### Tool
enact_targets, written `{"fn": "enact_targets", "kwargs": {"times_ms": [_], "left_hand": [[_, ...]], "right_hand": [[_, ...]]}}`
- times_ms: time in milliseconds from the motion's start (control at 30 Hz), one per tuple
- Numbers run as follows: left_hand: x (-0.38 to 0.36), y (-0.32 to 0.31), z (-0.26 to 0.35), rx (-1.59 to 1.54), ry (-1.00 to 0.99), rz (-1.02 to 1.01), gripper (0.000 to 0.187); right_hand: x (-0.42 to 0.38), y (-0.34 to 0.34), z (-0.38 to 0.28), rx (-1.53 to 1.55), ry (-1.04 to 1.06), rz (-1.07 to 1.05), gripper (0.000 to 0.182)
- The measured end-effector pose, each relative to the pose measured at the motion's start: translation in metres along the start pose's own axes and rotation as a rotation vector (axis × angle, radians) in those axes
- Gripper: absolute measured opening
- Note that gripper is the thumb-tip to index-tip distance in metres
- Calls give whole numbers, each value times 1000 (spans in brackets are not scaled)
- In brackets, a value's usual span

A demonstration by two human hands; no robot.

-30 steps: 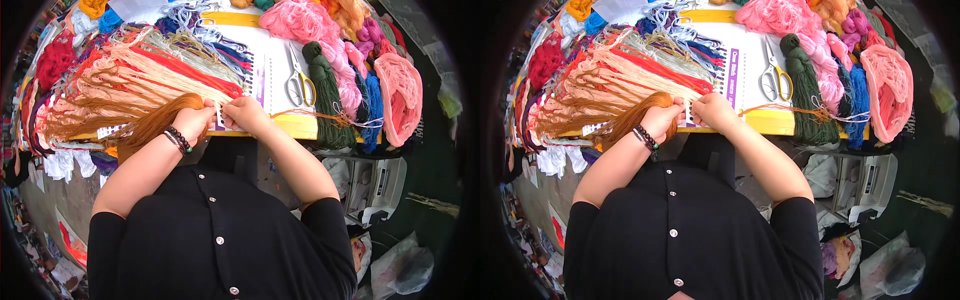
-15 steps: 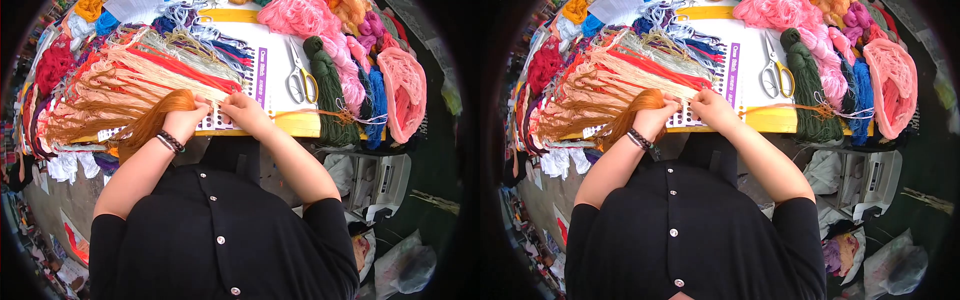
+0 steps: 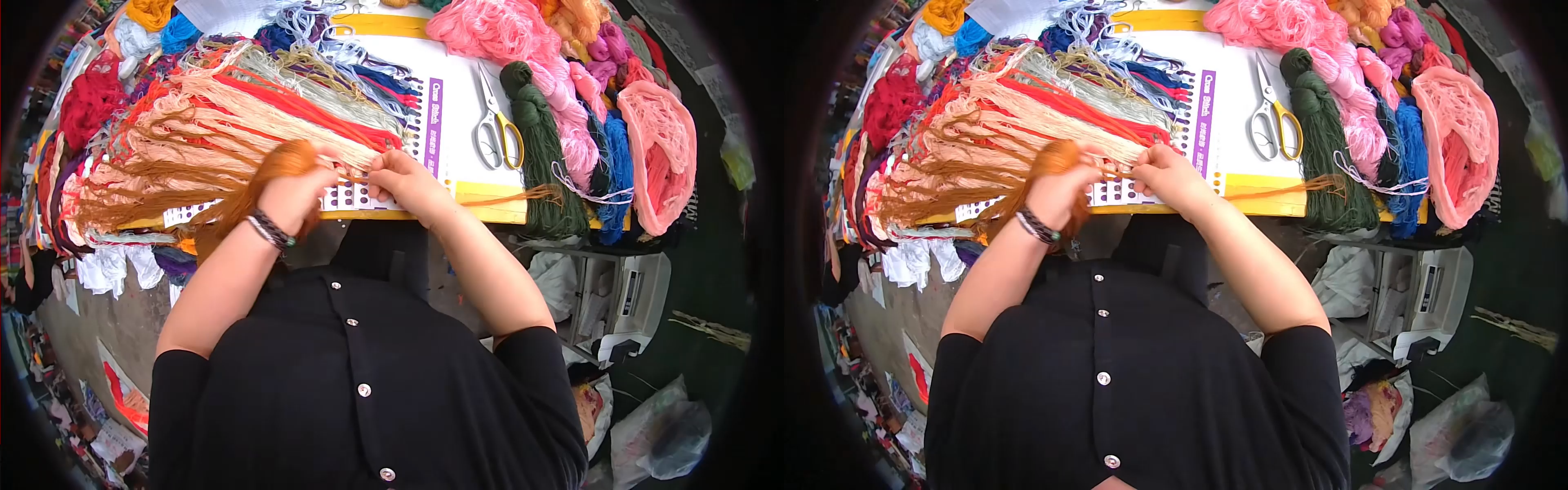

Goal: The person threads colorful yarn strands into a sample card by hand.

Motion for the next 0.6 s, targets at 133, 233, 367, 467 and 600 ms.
{"fn": "enact_targets", "kwargs": {"times_ms": [133,233,367,467,600], "left_hand": [[-18,62,37,-375,55,124,25],[-41,150,78,-432,-313,76,31],[-42,184,83,-600,-294,180,36],[-68,105,72,-541,4,134,33],[-98,53,49,-207,14,-156,41]], "right_hand": [[2,0,3,-141,4,4,10],[3,-2,6,-186,-2,1,12],[-6,-8,-6,-461,58,70,13],[-23,-37,-31,-433,244,114,12],[-41,-84,-73,-308,692,40,9]]}}
Point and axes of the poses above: each hand's wrist, its own x-axis towards the middle knuckle, its own y-axis out of the back of the hand, z = x × y, the point moved 2 cm from there along x, towards the middle knuckle, and after that the axes turned 7 degrees about y, right-handed, at the moved point
